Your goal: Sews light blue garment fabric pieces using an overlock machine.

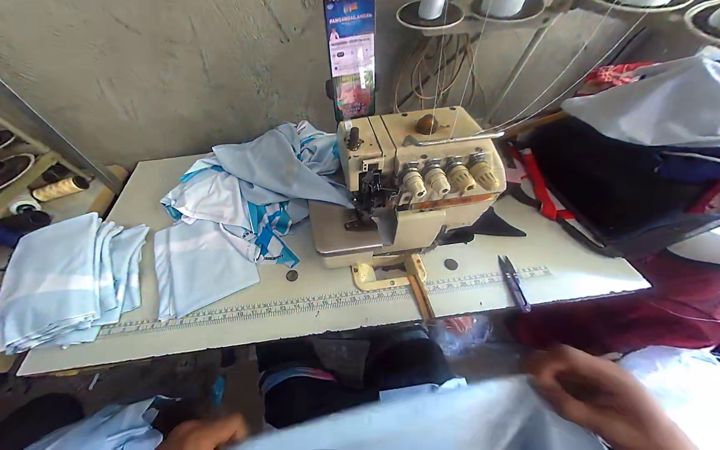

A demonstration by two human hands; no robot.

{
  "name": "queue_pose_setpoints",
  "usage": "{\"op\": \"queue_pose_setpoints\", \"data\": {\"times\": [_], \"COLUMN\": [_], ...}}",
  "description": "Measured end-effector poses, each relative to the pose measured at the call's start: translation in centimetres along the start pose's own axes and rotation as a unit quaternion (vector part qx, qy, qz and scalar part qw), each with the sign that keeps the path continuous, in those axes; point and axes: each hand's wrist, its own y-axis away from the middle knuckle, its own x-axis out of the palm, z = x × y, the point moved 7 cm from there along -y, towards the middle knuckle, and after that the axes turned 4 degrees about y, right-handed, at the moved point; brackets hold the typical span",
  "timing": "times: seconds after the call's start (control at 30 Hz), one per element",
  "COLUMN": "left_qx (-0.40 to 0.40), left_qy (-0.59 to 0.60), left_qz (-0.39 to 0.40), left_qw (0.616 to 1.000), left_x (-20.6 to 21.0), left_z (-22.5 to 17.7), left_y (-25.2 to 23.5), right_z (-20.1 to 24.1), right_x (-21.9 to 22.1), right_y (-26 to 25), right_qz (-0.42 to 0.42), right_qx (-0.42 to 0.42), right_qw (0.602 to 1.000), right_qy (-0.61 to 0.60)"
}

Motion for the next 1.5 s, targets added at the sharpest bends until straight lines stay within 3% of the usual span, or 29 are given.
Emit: {"op": "queue_pose_setpoints", "data": {"times": [0.1,0.17,0.27,0.33,0.43,0.57,0.63,0.73,0.83,0.9,0.97,1.03,1.1,1.17,1.23,1.27,1.33,1.5], "left_qx": [-0.146,-0.18,-0.081,-0.009,0.064,0.102,0.103,0.097,0.043,0.043,0.061,0.093,0.132,0.169,0.166,0.128,0.064,0.176], "left_qy": [-0.091,-0.135,-0.049,0.028,0.069,0.099,0.116,0.087,0.151,0.265,0.282,0.166,-0.013,-0.156,-0.222,-0.231,-0.224,-0.1], "left_qz": [0.022,0.002,-0.032,-0.009,0.041,0.006,-0.015,-0.08,-0.176,-0.234,-0.295,-0.38,-0.46,-0.518,-0.536,-0.512,-0.421,-0.342], "left_qw": [0.985,0.974,0.995,1.0,0.995,0.99,0.988,0.988,0.972,0.934,0.911,0.905,0.878,0.824,0.797,0.817,0.876,0.917], "left_x": [5.1,7.8,11.3,14.3,18.4,19.5,19.2,18.5,14.4,9.8,4.2,-1.6,-6.9,-11.5,-15.1,-16.3,-16.3,-4.5], "left_z": [6.8,8.0,5.1,2.8,1.1,-0.5,-1.4,-1.7,0.1,1.6,0.5,-2.0,-3.9,-4.1,-2.9,-2.3,-2.1,-5.1], "left_y": [-3.7,-5.9,-8.3,-9.3,-10.7,-11.5,-11.7,-11.4,-10.3,-9.2,-7.9,-7.0,-7.0,-8.8,-12.5,-14.6,-18.2,-20.6], "right_z": [-4.0,-5.6,-6.7,-7.9,-8.3,-7.0,-6.1,-3.3,-0.2,1.6,2.2,1.9,1.4,1.0,0.8,0.7,0.2,-0.1], "right_x": [4.6,8.7,14.5,17.4,17.3,15.0,13.8,12.1,10.8,10.1,10.2,10.1,9.8,9.6,9.6,9.8,10.4,12.7], "right_y": [0.2,0.8,2.8,4.5,4.6,3.6,2.9,1.1,-0.9,-2.5,-4.2,-6.0,-7.9,-9.8,-11.7,-12.5,-13.8,-15.6], "right_qz": [0.019,0.057,0.155,0.179,0.169,0.13,0.099,0.025,0.005,0.033,0.009,-0.058,-0.108,-0.124,-0.127,-0.131,-0.142,-0.128], "right_qx": [0.07,0.082,0.087,0.053,0.03,0.005,0.025,0.074,0.052,0.011,-0.036,-0.056,-0.064,-0.058,-0.053,-0.054,-0.048,-0.011], "right_qw": [0.953,0.931,0.961,0.96,0.962,0.97,0.977,0.995,0.997,0.998,0.979,0.965,0.976,0.988,0.99,0.989,0.987,0.975], "right_qy": [0.293,0.352,0.21,0.207,0.214,0.204,0.188,0.07,-0.053,0.049,0.202,0.249,0.18,0.071,-0.01,-0.036,-0.058,-0.179]}}
